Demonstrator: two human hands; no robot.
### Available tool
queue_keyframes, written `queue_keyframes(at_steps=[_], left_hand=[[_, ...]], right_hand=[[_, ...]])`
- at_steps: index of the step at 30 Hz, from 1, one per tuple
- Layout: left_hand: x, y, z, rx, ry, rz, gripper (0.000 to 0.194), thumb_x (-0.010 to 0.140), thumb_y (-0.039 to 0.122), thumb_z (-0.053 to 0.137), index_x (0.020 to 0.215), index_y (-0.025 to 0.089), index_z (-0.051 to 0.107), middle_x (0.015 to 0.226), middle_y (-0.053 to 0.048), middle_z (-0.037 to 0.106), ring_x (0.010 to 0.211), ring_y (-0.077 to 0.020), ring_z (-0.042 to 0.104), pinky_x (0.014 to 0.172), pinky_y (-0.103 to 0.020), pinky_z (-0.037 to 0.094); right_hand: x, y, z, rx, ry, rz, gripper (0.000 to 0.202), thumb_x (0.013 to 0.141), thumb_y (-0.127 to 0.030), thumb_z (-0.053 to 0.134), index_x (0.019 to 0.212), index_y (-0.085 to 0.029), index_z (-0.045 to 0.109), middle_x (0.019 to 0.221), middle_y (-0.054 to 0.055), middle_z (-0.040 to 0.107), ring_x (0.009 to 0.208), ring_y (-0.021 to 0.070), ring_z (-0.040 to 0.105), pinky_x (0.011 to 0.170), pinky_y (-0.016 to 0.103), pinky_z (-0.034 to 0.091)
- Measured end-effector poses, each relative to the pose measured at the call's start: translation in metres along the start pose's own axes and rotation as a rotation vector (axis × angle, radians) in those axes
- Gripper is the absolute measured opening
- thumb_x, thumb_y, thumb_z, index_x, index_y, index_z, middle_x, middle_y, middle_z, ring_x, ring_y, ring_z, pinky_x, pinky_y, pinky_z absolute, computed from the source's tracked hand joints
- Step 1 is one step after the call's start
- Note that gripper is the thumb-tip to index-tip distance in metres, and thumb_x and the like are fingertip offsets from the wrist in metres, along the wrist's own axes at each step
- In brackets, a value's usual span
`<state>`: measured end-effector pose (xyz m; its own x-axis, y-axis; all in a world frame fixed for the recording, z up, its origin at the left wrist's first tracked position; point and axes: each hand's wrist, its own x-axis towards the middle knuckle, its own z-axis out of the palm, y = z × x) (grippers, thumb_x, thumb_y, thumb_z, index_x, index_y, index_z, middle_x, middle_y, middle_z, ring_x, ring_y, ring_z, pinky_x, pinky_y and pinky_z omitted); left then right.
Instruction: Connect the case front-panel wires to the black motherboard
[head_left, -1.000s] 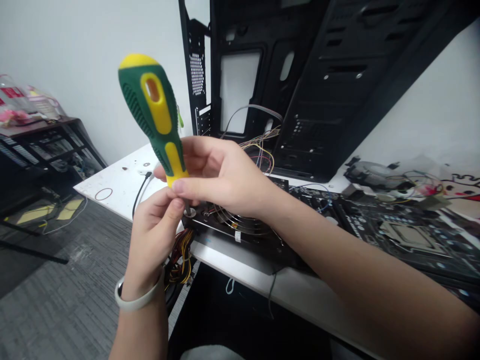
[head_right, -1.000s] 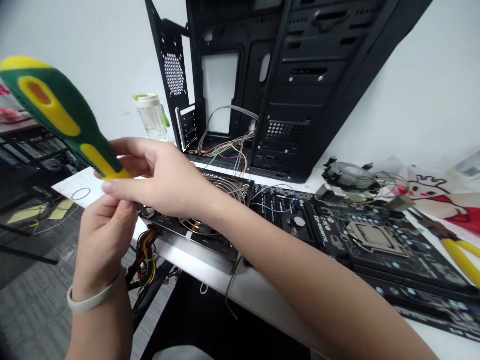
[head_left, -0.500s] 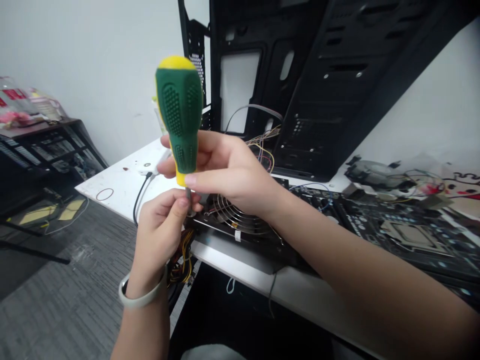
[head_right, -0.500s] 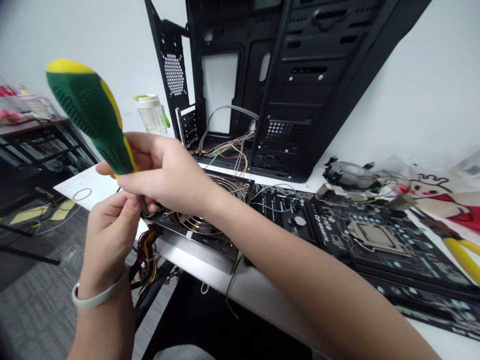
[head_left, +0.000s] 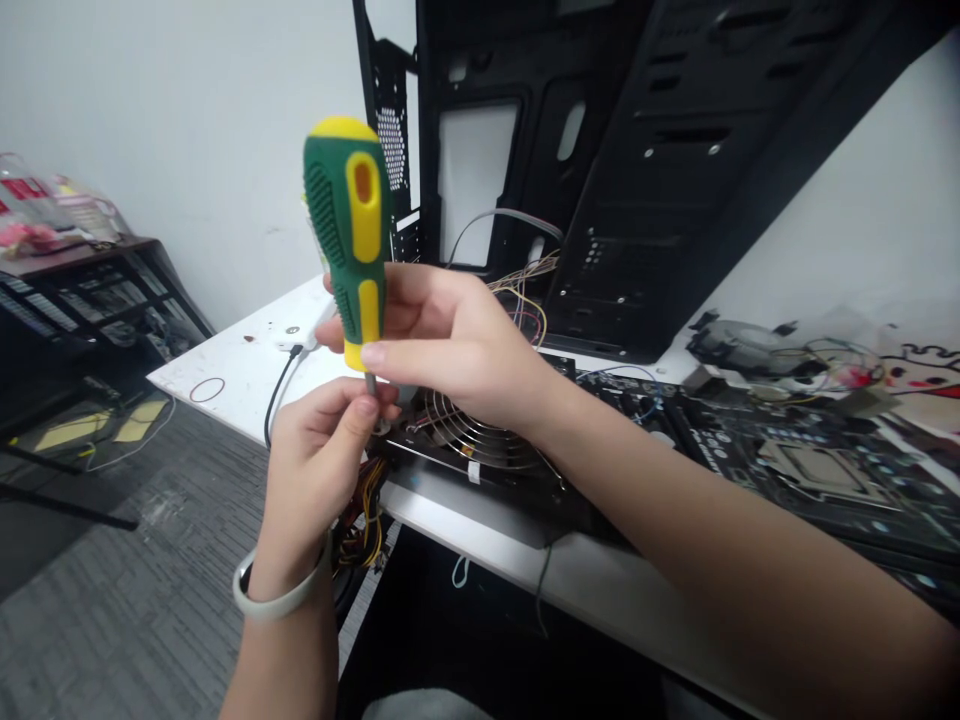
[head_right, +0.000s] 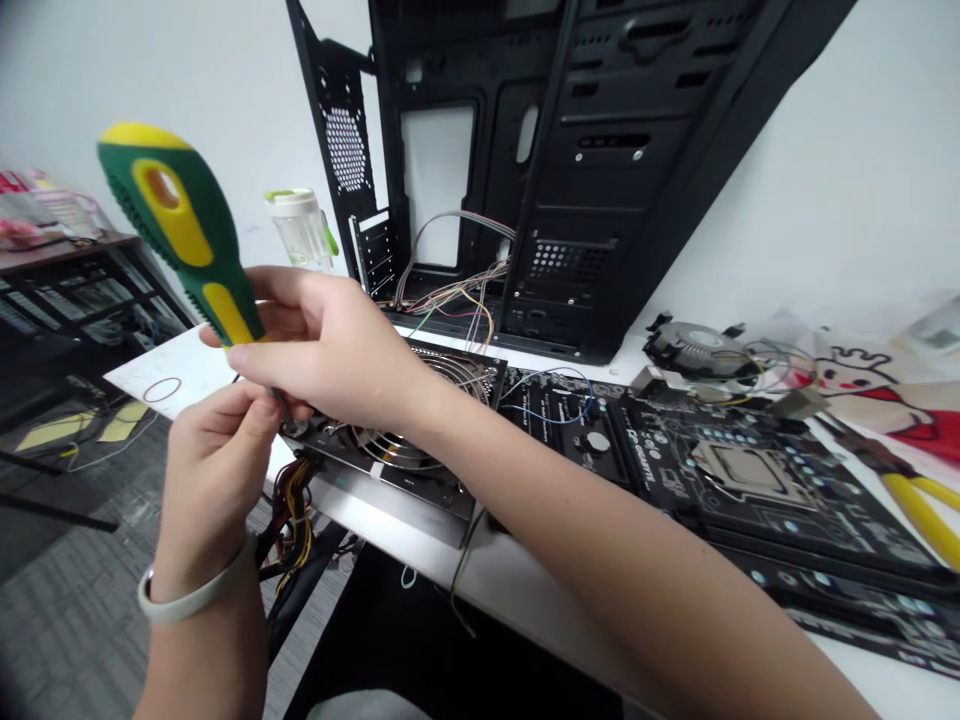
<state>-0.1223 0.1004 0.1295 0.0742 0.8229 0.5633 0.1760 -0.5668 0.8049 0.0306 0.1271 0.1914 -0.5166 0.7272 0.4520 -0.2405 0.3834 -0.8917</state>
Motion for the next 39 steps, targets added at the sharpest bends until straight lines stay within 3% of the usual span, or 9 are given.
queue_keyframes(at_steps=[6, 9, 12, 17, 23, 26, 31, 36, 39], left_hand=[[0.0001, -0.0039, 0.0019, -0.096, 0.026, 0.034, 0.025, 0.086, 0.042, 0.072, 0.101, 0.022, 0.072, 0.095, -0.003, 0.075, 0.088, -0.017, 0.067, 0.078, -0.026, 0.052], [-0.0005, -0.003, 0.0009, -0.03, 0.004, 0.018, 0.019, 0.089, 0.04, 0.068, 0.093, 0.022, 0.074, 0.084, -0.001, 0.075, 0.076, -0.0138, 0.064, 0.07, -0.023, 0.05], [-0.001, -0.0005, 0.0003, 0.02, -0.023, 0.037, 0.025, 0.091, 0.042, 0.065, 0.082, 0.02, 0.072, 0.071, 0.001, 0.071, 0.064, -0.012, 0.059, 0.06, -0.022, 0.046], [0.0, 0.001, 0.0014, 0.02, -0.031, 0.022, 0.03, 0.092, 0.045, 0.061, 0.079, 0.02, 0.071, 0.074, -0.001, 0.072, 0.068, -0.0143, 0.063, 0.063, -0.024, 0.049], [0.0002, -0.0025, 0.0021, -0.083, 0.031, 0.033, 0.022, 0.083, 0.041, 0.074, 0.09, 0.02, 0.073, 0.083, -0.002, 0.072, 0.084, -0.018, 0.065, 0.078, -0.028, 0.051], [-0.0013, -0.0028, 0.0019, -0.033, 0.064, -0.006, 0.018, 0.084, 0.037, 0.074, 0.083, 0.019, 0.072, 0.076, -0.001, 0.07, 0.075, -0.0158, 0.063, 0.071, -0.026, 0.051], [-0.0023, -0.002, 0.0009, -0.028, 0.055, -0.008, 0.021, 0.085, 0.04, 0.072, 0.082, 0.019, 0.072, 0.077, -0.002, 0.073, 0.069, -0.0143, 0.064, 0.063, -0.023, 0.05], [-0.0014, -0.0027, -0.0004, -0.001, -0.007, 0.0, 0.031, 0.091, 0.045, 0.063, 0.078, 0.019, 0.072, 0.076, -0.003, 0.073, 0.07, -0.0156, 0.065, 0.066, -0.026, 0.051], [-0.0005, -0.0039, 0.0016, -0.006, -0.016, -0.003, 0.033, 0.092, 0.047, 0.061, 0.079, 0.019, 0.072, 0.076, -0.004, 0.073, 0.07, -0.0161, 0.064, 0.066, -0.026, 0.051]], right_hand=[[0.003, 0.0017, 0.0042, -0.08, 0.067, -0.096, 0.034, 0.066, -0.025, 0.08, 0.089, -0.015, 0.057, 0.088, -0.002, 0.064, 0.087, 0.0122, 0.065, 0.088, 0.028, 0.056], [0.0005, -0.0012, 0.0055, -0.165, 0.134, -0.078, 0.029, 0.067, -0.023, 0.078, 0.086, -0.016, 0.057, 0.081, -0.003, 0.06, 0.083, 0.0128, 0.063, 0.089, 0.031, 0.055], [-0.0015, -0.0045, 0.0037, -0.051, 0.12, -0.055, 0.028, 0.068, -0.021, 0.072, 0.092, -0.015, 0.059, 0.082, -0.003, 0.061, 0.089, 0.0145, 0.064, 0.089, 0.03, 0.055], [-0.0005, -0.0053, 0.0022, 0.125, 0.054, 0.002, 0.033, 0.067, -0.013, 0.063, 0.1, -0.014, 0.058, 0.092, -0.001, 0.066, 0.095, 0.0158, 0.066, 0.085, 0.029, 0.056], [0.0005, -0.0031, 0.0071, -0.174, 0.104, -0.014, 0.018, 0.074, -0.018, 0.071, 0.087, -0.014, 0.061, 0.087, 0.0, 0.067, 0.09, 0.0152, 0.066, 0.092, 0.033, 0.054], [-0.0003, -0.0028, 0.0068, -0.216, 0.118, -0.048, 0.019, 0.075, -0.022, 0.073, 0.088, -0.015, 0.062, 0.088, 0.001, 0.067, 0.093, 0.0164, 0.065, 0.095, 0.033, 0.053], [0.0001, -0.0025, 0.0018, 0.059, -0.005, -0.049, 0.022, 0.076, -0.02, 0.066, 0.096, -0.014, 0.059, 0.094, 0.002, 0.067, 0.091, 0.0132, 0.065, 0.08, 0.024, 0.056], [0.0025, 0.0022, 0.0019, -0.001, 0.004, 0.034, 0.035, 0.075, -0.03, 0.073, 0.102, -0.014, 0.057, 0.08, -0.004, 0.062, 0.062, 0.0069, 0.056, 0.052, 0.018, 0.049], [0.0031, 0.004, 0.0046, -0.07, 0.065, 0.013, 0.033, 0.075, -0.033, 0.075, 0.096, -0.015, 0.058, 0.078, -0.004, 0.059, 0.066, 0.008, 0.057, 0.06, 0.021, 0.053]])
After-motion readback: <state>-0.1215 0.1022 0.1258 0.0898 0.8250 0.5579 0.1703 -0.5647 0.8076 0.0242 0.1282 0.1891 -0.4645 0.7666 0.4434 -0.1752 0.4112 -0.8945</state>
